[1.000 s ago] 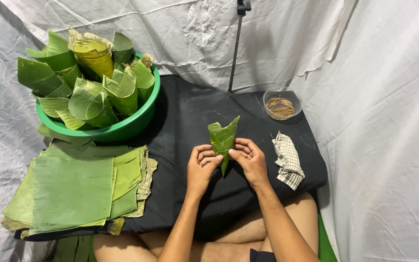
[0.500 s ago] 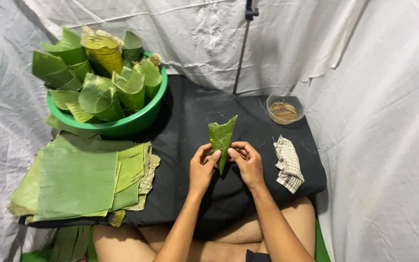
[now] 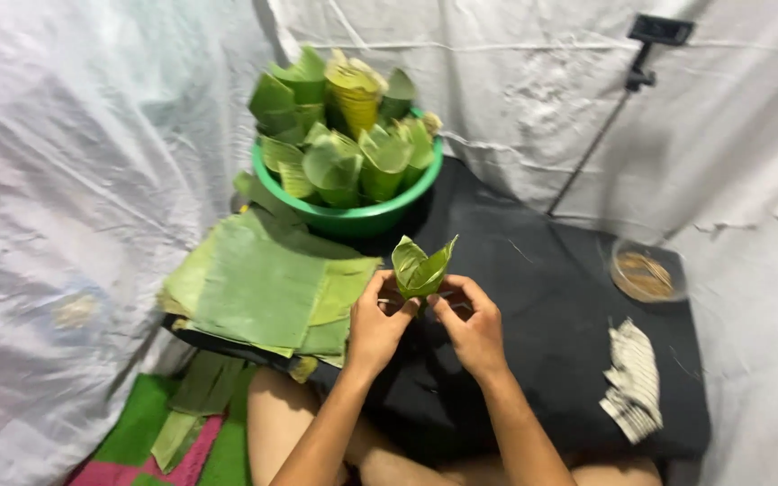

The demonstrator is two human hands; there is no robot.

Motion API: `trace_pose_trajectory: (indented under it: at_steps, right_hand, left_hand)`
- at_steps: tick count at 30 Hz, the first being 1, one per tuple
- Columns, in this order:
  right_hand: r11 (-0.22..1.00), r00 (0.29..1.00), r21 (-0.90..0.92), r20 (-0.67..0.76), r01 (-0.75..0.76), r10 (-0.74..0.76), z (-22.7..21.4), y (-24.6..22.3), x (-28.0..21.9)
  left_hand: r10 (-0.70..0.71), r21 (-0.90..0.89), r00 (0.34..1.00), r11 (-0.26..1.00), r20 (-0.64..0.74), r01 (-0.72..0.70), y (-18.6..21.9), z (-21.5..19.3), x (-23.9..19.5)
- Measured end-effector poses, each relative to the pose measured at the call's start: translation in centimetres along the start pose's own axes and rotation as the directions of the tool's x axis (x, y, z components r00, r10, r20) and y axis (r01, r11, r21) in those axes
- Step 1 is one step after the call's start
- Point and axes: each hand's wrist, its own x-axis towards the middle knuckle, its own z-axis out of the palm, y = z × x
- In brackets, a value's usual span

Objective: Cleaning banana leaves with a cloth and folding them into cone shapes.

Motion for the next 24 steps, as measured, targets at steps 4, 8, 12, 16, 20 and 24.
trace_pose_trajectory:
  at_steps: [4,8,12,16,20,24]
  right_hand:
    - [0.997,0.995,-0.016,0.066,0.076,-0.075,2.7,-4.8,1.5]
    - [0.969,0.964,-0.067,0.14,0.237,-0.227,5.5,-9.8,3.8]
    - [0.874,0.878,-0.142,0.205,0.464,-0.433,8.7,-15.9,7.1]
    - [0.811,0.815,-0.165,0.28,0.562,-0.507,12.9,-19.9,11.5]
    - [0.807,0.857,-0.335,0.362,0.487,-0.367,17.5,-20.1,17.0]
    - [0.737,0.878,-0.53,0.444,0.42,-0.181,21.5,-15.8,22.5]
  left_hand:
    - [0.08,0.019,0.996,0.997,-0.043,-0.079,3.9,-3.7,1.0]
    - [0.262,0.075,0.96,0.964,-0.096,-0.255,8.4,-7.0,2.6]
    - [0.361,0.184,0.917,0.926,-0.17,-0.33,12.2,-10.2,5.8]
    - [0.481,0.285,0.852,0.863,-0.209,-0.417,15.4,-13.4,10.8]
    - [0.496,0.453,0.838,0.816,-0.228,-0.36,14.3,-16.3,17.8]
    - [0.347,0.547,0.915,0.817,-0.209,-0.185,11.2,-17.5,23.0]
